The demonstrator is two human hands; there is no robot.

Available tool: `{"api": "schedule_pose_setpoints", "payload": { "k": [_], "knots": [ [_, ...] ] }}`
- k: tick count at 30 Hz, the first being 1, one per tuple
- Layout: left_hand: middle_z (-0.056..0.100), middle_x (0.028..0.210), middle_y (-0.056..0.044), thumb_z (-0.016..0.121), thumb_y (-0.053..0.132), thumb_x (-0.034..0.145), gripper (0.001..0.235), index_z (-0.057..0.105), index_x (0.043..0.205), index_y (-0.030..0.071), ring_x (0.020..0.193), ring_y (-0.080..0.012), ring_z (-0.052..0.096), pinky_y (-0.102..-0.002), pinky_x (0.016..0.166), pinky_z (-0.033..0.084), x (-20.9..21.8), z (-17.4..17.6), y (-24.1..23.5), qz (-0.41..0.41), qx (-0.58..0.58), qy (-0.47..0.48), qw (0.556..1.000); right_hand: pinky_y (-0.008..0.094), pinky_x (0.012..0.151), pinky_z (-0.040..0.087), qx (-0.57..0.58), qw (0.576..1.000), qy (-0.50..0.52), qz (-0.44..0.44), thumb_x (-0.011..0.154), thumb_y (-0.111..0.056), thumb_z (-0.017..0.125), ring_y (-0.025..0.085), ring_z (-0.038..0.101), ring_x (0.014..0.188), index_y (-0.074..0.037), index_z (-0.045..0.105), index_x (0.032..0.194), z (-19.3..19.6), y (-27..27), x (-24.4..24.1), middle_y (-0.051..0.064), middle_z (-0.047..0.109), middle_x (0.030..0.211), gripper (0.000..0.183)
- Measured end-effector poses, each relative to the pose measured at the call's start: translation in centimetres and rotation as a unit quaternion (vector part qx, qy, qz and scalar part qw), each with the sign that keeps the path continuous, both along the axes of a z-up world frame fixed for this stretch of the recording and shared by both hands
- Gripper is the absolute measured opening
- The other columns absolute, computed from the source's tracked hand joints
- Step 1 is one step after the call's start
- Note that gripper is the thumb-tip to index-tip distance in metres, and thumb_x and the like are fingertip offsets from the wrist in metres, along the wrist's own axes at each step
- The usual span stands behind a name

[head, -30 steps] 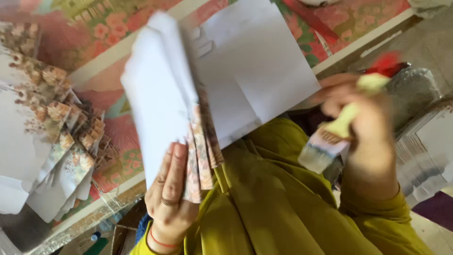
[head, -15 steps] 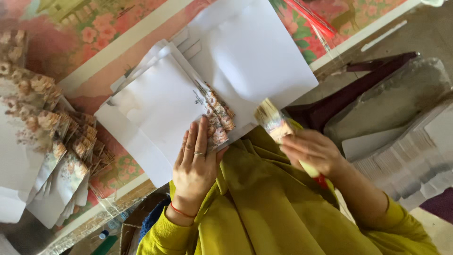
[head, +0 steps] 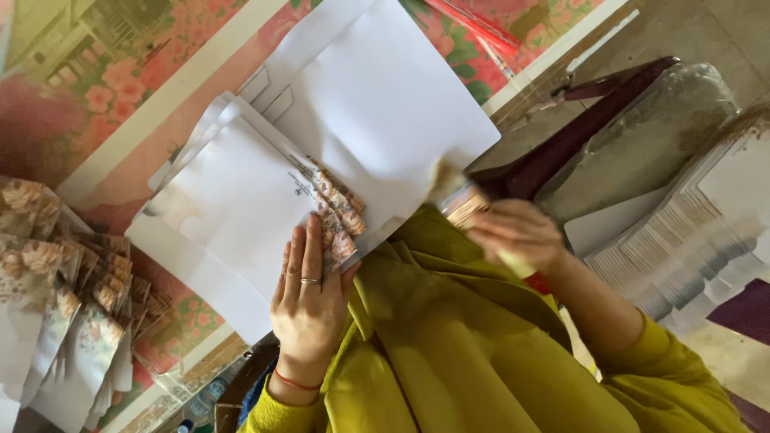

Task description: The person applies glue to the spine of a stack of paper sheets using a brush, then presses the sheets together. They repeat this process for multiple sheets and finally stack the glued papers on the table.

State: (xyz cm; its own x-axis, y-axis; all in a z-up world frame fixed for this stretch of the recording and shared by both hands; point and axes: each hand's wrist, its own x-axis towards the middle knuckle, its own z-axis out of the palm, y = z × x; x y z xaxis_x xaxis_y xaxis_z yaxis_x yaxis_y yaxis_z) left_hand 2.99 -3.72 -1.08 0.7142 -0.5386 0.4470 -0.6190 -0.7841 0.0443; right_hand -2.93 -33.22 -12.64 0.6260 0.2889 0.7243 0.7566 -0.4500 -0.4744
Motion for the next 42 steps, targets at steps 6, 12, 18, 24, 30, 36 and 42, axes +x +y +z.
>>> {"api": "schedule_pose_setpoints", "payload": {
  "k": [6, 12, 18, 24, 30, 36, 42],
  "knots": [
    [0.055, 0.13, -0.017, 0.056, 0.03, 0.097, 0.03, 0.071, 0.086, 0.006, 0.116, -0.0323, 0.061, -0.04, 0.096, 0.054, 0.1, 0.2, 0.3, 0.005, -0.017, 0.014, 1.0, 0.036, 0.088, 0.056, 0.063, 0.979, 0.12, -0.154, 0.085, 0.009, 0.064, 0.031, 0.068, 0.097, 0.003, 0.066, 0.091, 3.7, -4.5, -1.8, 0.022, 0.066, 0.102, 0.009],
    [0.056, 0.129, -0.016, 0.048, 0.013, 0.097, 0.03, 0.066, 0.112, -0.005, 0.119, -0.0323, 0.059, -0.04, 0.102, 0.05, 0.1, 1.3, 1.0, 0.009, -0.17, 0.127, 0.977, 0.027, 0.072, 0.059, 0.435, 0.849, 0.256, -0.158, 0.097, -0.024, 0.051, 0.013, 0.066, 0.074, -0.013, 0.062, 0.085, 4.0, -5.1, -0.1, 0.001, 0.064, 0.08, 0.02],
    [0.056, 0.129, -0.015, 0.059, 0.025, 0.094, 0.026, 0.069, 0.104, 0.003, 0.117, -0.0324, 0.06, -0.041, 0.1, 0.051, -0.3, 0.6, 1.5, -0.021, -0.118, 0.077, 0.99, 0.029, 0.071, 0.048, 0.249, 0.762, 0.588, 0.105, 0.093, -0.008, 0.046, 0.019, 0.058, 0.063, -0.009, 0.043, 0.058, 14.6, 3.5, 9.8, 0.001, 0.039, 0.052, 0.035],
    [0.057, 0.13, -0.009, 0.055, 0.006, 0.091, 0.026, 0.066, 0.112, -0.005, 0.112, -0.0279, 0.063, -0.038, 0.097, 0.054, -0.3, 0.2, 1.6, -0.003, -0.089, 0.05, 0.995, 0.027, 0.038, 0.03, -0.106, 0.745, 0.656, -0.059, 0.093, -0.023, 0.045, 0.011, 0.041, 0.041, -0.023, 0.048, 0.141, 18.6, 9.9, 12.9, -0.001, 0.056, 0.064, 0.048],
    [0.038, 0.058, -0.002, 0.046, -0.013, 0.091, 0.02, 0.053, 0.076, -0.001, 0.05, -0.0055, 0.028, -0.059, 0.104, 0.05, -1.7, -1.4, 4.8, 0.033, -0.527, 0.122, 0.841, 0.05, 0.045, 0.049, -0.328, 0.873, 0.355, -0.07, 0.077, -0.007, 0.057, 0.04, 0.064, 0.066, 0.005, 0.033, 0.14, 13.4, 12.2, 10.6, 0.019, 0.064, 0.094, 0.069],
    [0.044, 0.134, -0.03, 0.064, -0.003, 0.091, 0.032, 0.055, 0.121, -0.009, 0.121, -0.0417, 0.058, -0.041, 0.105, 0.054, -1.5, 0.1, 2.8, -0.014, -0.331, 0.045, 0.942, 0.026, 0.046, 0.049, -0.329, 0.68, 0.653, -0.057, 0.097, -0.021, 0.042, 0.015, 0.056, 0.059, -0.017, 0.009, 0.156, 18.9, 11.3, 12.8, 0.007, 0.062, 0.086, 0.067],
    [0.064, 0.118, -0.022, 0.058, -0.003, 0.081, 0.018, 0.072, 0.093, 0.001, 0.104, -0.0381, 0.066, -0.044, 0.087, 0.056, -0.2, 4.9, 2.5, -0.127, -0.156, 0.048, 0.978, 0.023, 0.045, 0.048, 0.038, 0.828, 0.56, 0.015, 0.084, -0.012, 0.054, 0.014, 0.058, 0.052, -0.003, 0.057, 0.129, 14.6, 2.5, 8.7, 0.02, 0.071, 0.105, 0.046]
  ]
}}
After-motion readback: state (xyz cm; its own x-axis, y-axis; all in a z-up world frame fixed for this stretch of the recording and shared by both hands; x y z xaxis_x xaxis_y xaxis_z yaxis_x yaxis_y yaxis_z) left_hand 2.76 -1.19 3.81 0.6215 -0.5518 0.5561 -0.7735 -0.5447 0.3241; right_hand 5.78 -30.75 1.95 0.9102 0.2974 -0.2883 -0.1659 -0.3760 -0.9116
